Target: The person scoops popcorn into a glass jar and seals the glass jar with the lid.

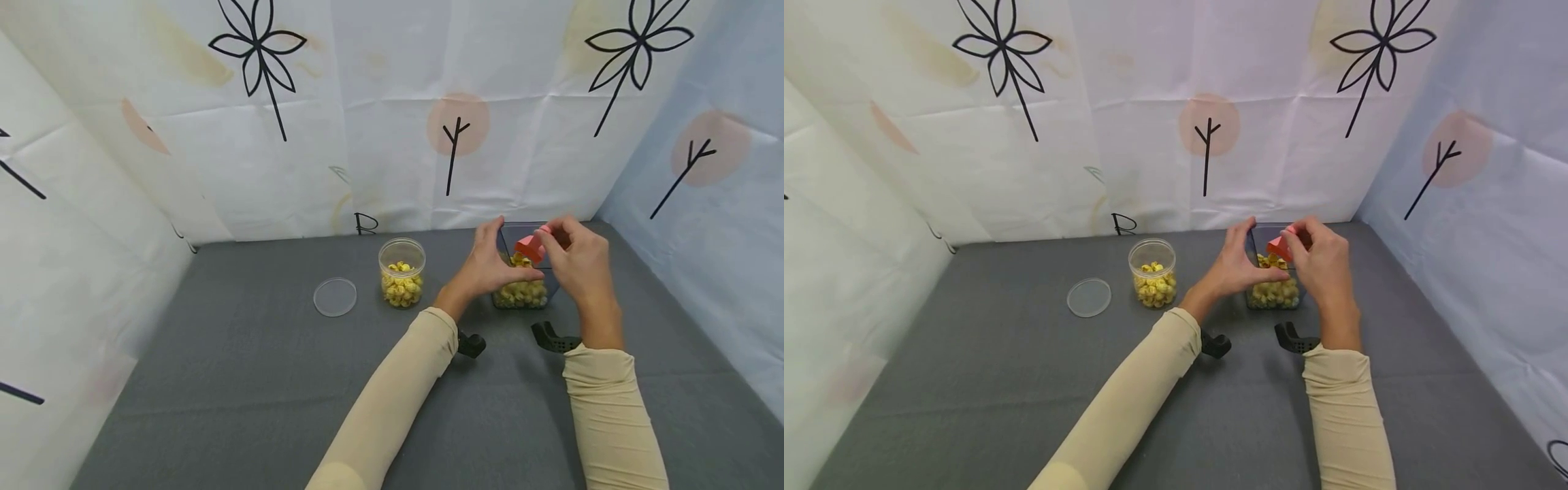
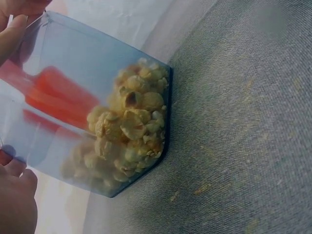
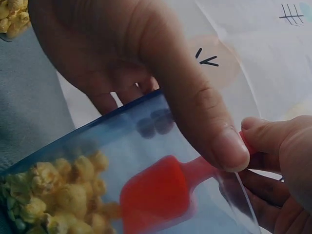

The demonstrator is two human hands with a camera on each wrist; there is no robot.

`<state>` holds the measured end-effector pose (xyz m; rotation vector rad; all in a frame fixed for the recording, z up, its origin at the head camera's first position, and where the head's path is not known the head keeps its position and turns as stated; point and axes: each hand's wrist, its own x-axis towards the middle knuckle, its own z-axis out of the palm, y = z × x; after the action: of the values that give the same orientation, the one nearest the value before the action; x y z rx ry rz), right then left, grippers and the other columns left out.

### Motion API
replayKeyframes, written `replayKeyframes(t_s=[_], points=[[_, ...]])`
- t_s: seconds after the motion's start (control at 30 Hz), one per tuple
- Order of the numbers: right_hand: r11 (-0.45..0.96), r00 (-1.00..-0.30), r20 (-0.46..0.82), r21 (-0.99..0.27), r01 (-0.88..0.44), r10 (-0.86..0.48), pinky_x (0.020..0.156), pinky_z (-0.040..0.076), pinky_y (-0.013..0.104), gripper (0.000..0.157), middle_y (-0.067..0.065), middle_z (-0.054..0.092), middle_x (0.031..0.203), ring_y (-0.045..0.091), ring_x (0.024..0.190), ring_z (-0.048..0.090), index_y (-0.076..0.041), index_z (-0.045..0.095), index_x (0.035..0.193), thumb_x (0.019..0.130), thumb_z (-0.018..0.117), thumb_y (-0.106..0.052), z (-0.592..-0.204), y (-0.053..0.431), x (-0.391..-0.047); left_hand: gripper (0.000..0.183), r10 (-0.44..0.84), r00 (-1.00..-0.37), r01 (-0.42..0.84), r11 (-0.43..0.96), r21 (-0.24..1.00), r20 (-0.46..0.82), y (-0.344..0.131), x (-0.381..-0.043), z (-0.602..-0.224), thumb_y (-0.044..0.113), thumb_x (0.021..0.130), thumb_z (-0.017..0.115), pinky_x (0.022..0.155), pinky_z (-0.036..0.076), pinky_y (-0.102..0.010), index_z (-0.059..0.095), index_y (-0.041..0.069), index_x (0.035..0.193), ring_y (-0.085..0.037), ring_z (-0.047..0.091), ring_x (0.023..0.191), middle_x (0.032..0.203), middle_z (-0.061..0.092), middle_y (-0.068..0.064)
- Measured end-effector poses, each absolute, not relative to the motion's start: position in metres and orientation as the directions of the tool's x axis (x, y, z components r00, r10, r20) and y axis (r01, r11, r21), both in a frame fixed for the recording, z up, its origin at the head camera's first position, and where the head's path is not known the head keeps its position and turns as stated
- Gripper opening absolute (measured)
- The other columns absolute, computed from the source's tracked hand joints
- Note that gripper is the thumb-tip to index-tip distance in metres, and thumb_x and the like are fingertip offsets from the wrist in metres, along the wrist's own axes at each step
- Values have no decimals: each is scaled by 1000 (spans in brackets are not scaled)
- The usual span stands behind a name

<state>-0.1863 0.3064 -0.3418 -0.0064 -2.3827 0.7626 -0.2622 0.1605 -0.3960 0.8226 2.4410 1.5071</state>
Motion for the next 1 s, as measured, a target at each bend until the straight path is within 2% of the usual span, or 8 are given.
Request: replayKeyframes(t_s=[0.2, 0.27, 0.43, 0.5, 0.57, 0.8, 1.0], points=[[829, -804, 564, -530, -179, 187, 72, 34, 2, 23, 22, 73, 93, 34, 82, 66, 2, 67, 107, 101, 66, -20, -346, 310, -188, 121, 533, -835, 374, 364, 853, 138, 162, -264, -392, 54, 73, 88, 113, 47, -44, 12, 34, 164, -23, 39, 148, 167, 20, 2], [828, -799, 571, -530, -181, 191, 71, 33, 2, 23, 22, 73, 92, 20, 78, 64, 2, 68, 106, 100, 67, -20, -347, 311, -188, 120, 542, -829, 381, 361, 851, 141, 162, -266, -392, 54, 73, 88, 114, 46, -45, 12, 33, 164, -22, 37, 149, 167, 21, 3], [826, -804, 555, -542, -157, 212, 71, 34, 5, 23, 24, 73, 93, 21, 81, 66, 2, 67, 105, 100, 67, -21, -348, 314, -188, 119, 559, -811, 392, 301, 869, 172, 162, -269, -397, 49, 74, 89, 116, 44, -42, 14, 30, 164, -17, 40, 146, 164, 30, 6], [825, -815, 538, -547, -142, 217, 71, 35, 6, 23, 24, 73, 94, 35, 85, 67, 2, 66, 106, 101, 65, -21, -349, 314, -188, 118, 560, -809, 386, 277, 880, 179, 162, -268, -399, 47, 74, 89, 116, 44, -41, 14, 30, 164, -16, 42, 144, 163, 31, 6], [824, -821, 525, -552, -130, 222, 72, 35, 7, 23, 23, 73, 95, 35, 86, 67, 1, 66, 105, 102, 65, -22, -349, 314, -187, 117, 559, -810, 379, 265, 887, 179, 162, -268, -401, 45, 75, 89, 116, 44, -40, 14, 31, 163, -16, 42, 144, 162, 31, 6], [820, -847, 479, -565, -95, 232, 76, 43, 23, 28, 23, 74, 98, 37, 91, 69, -1, 65, 107, 104, 60, -28, -351, 313, -187, 116, 561, -810, 368, 257, 894, 172, 164, -269, -401, 44, 74, 90, 115, 45, -39, 15, 33, 163, -16, 45, 139, 161, 32, 7], [822, -849, 473, -563, -86, 236, 77, 48, 33, 29, 23, 74, 99, 37, 90, 69, -1, 65, 109, 105, 59, -29, -353, 310, -188, 118, 564, -808, 360, 245, 900, 170, 163, -270, -402, 42, 74, 91, 115, 45, -39, 15, 29, 163, -16, 45, 139, 161, 31, 6]])
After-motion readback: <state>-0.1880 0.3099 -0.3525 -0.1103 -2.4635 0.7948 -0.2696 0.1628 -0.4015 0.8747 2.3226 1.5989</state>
